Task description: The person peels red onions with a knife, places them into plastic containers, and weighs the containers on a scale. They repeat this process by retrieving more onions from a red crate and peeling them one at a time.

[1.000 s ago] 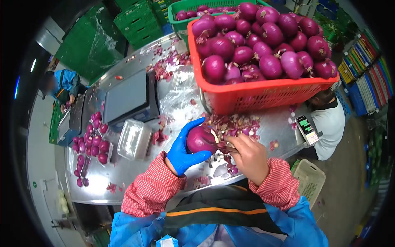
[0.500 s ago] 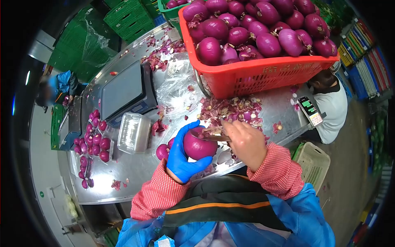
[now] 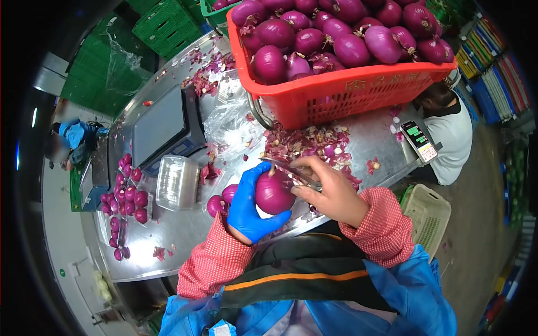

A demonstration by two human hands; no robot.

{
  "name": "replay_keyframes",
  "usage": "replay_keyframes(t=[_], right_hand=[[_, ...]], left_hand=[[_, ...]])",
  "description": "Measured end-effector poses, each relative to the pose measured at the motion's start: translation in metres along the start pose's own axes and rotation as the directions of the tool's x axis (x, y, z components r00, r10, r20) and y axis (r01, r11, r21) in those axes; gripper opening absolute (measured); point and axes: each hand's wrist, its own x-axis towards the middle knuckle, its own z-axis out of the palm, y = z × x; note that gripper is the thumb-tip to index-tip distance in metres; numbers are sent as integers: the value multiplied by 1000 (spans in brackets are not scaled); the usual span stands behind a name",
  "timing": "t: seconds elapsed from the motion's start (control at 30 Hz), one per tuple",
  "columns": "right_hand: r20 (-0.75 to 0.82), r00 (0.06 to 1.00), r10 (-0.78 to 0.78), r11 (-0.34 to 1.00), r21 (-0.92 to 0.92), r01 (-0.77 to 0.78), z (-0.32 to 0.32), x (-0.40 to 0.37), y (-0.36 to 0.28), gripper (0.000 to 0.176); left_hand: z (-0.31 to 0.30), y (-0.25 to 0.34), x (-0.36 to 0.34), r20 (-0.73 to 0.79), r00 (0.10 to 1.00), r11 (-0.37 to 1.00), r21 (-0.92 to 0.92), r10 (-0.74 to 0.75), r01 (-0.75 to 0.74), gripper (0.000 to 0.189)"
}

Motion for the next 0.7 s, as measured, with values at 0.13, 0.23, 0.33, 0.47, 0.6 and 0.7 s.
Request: replay_keyframes(t=[0.13,0.23,0.33,0.47,0.6,0.7], right_hand=[[194,980,44,997,56,-55,1,8,13,27],[312,949,-45,987,163,-7,13,0,11,23],[403,915,2,971,217,-98,23,-9,-7,22],[70,994,79,990,-119,-70,2,3,11,46],[142,980,139,912,368,-183,22,-2,33,57],[340,866,367,598,626,-500,20,-5,47,51]], left_hand=[[0,1,8,78,987,949,273,141,-157,77],[5,-5,6,95,992,856,503,81,-118,82],[6,-24,11,47,993,823,556,110,-117,86],[2,-32,7,40,882,851,-243,-470,465,67],[-18,-91,10,560,810,416,-704,-175,576,74],[16,-46,5,115,980,847,-493,-164,200,88]])
